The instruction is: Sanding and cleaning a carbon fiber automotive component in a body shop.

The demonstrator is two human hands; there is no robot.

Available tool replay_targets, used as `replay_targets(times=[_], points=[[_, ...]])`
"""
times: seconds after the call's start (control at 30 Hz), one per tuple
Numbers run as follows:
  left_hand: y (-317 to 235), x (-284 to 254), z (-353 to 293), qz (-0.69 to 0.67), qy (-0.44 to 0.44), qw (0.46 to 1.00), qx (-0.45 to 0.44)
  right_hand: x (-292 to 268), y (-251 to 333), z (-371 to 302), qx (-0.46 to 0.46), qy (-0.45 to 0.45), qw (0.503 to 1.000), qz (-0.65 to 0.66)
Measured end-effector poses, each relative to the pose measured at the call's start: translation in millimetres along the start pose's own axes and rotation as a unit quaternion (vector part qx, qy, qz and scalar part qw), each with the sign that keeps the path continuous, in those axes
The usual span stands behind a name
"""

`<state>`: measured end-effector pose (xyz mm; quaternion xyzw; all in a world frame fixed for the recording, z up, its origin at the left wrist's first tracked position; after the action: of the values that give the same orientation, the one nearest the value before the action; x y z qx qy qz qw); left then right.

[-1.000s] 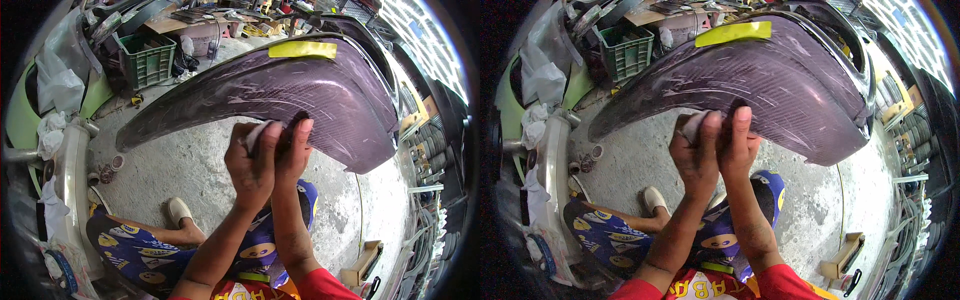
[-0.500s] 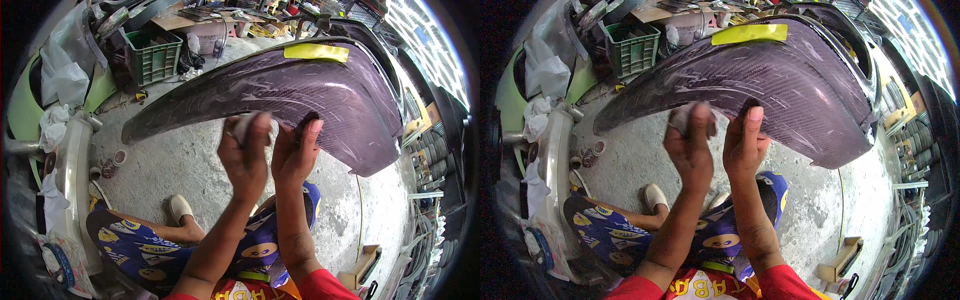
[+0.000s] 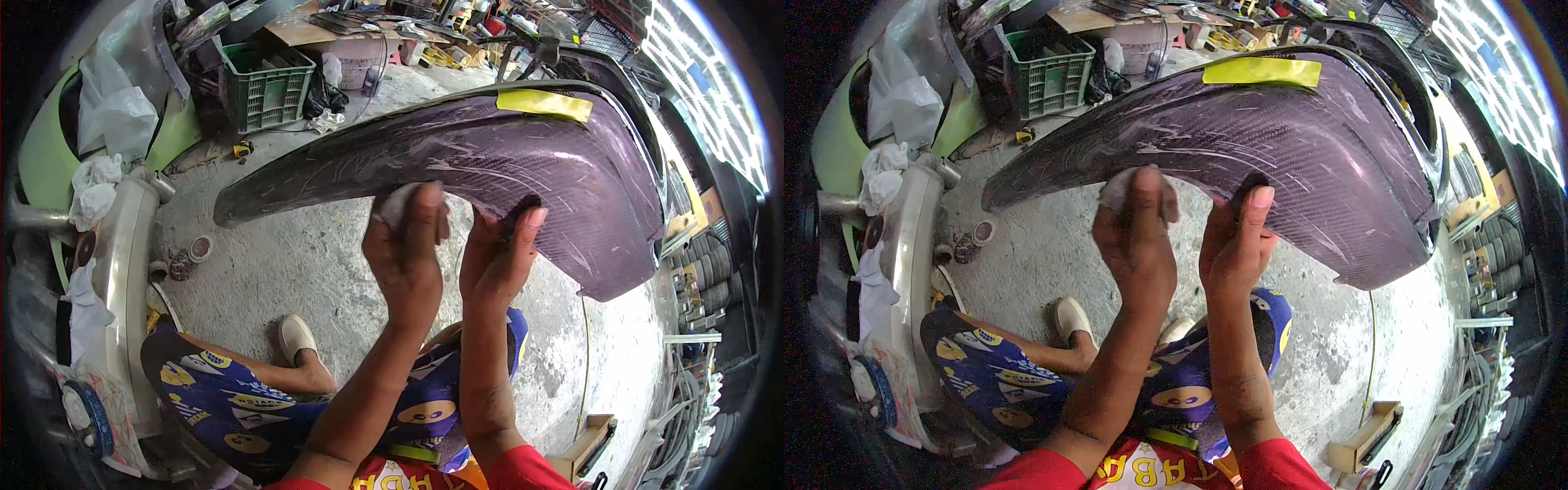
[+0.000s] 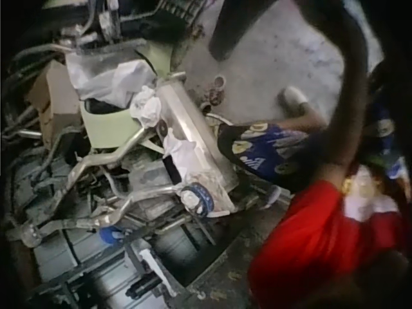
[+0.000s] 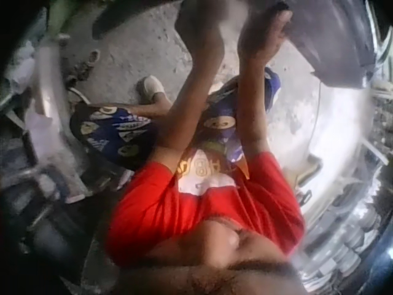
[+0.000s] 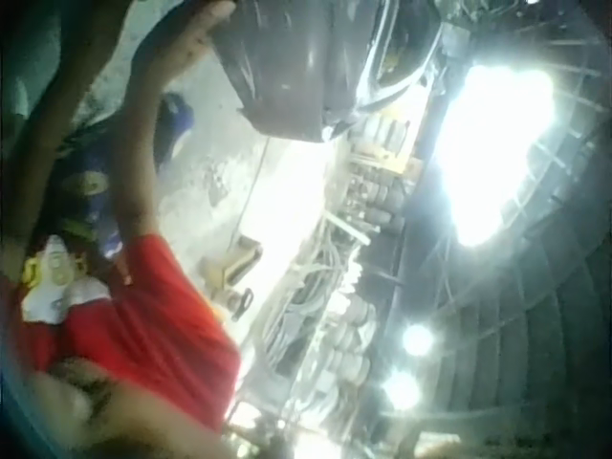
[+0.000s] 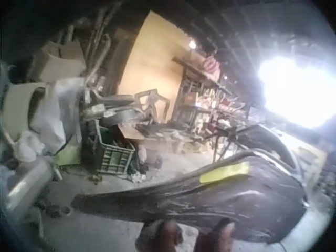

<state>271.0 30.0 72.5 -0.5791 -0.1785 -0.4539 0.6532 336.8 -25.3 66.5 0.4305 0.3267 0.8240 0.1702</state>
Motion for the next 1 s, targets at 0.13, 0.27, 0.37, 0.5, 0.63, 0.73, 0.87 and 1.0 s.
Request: replay_targets(times=[0.13,0.27,0.37,0.5,0.63,0.73,0.87,1.0], points=[[2.1,3.8,-10.1,0.113,0.029,0.993,0.032,-3.2,1.8,-4.8,-0.008,0.023,1.0,-0.007],[-9.9,0.0,0.2,0.004,-0.03,1.0,-0.007,16.1,-3.4,-2.4,-0.048,-0.046,0.997,0.029],[7.6,-5.2,-7.1,0.086,0.05,0.995,0.023,1.1,2.3,-6.6,0.018,-0.034,0.999,-0.01],[11.9,-17.6,-4.8,0.056,0.08,0.995,-0.011,10.3,3.2,0.1,-0.035,0.011,0.999,-0.028],[16.5,-31.0,-14.2,0.039,0.074,0.996,-0.038,9.3,2.0,0.9,-0.029,-0.002,0.999,-0.028],[10.1,-34.7,-11.7,0.057,0.081,0.995,-0.033,2.7,-3.1,2.7,-0.016,0.004,1.0,0.006],[9.2,-39.8,-11.0,0.054,0.069,0.996,-0.036,2.7,-5.6,5.2,-0.018,-0.007,1.0,0.014],[3.1,-38.5,-10.0,0.05,0.038,0.997,-0.047,15.8,-1.0,3.1,-0.019,0.015,0.999,0.025]])
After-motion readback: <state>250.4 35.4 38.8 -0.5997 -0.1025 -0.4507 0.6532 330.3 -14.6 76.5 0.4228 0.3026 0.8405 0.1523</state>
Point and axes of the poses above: each hand's wrist, its own z-axis towards the middle knuckle, its own x-axis out of the palm, y = z × x, the point moved 1 cm from there along z, towards the middle knuckle, and after that the axes turned 7 degrees about x, right-handed, at the moved point
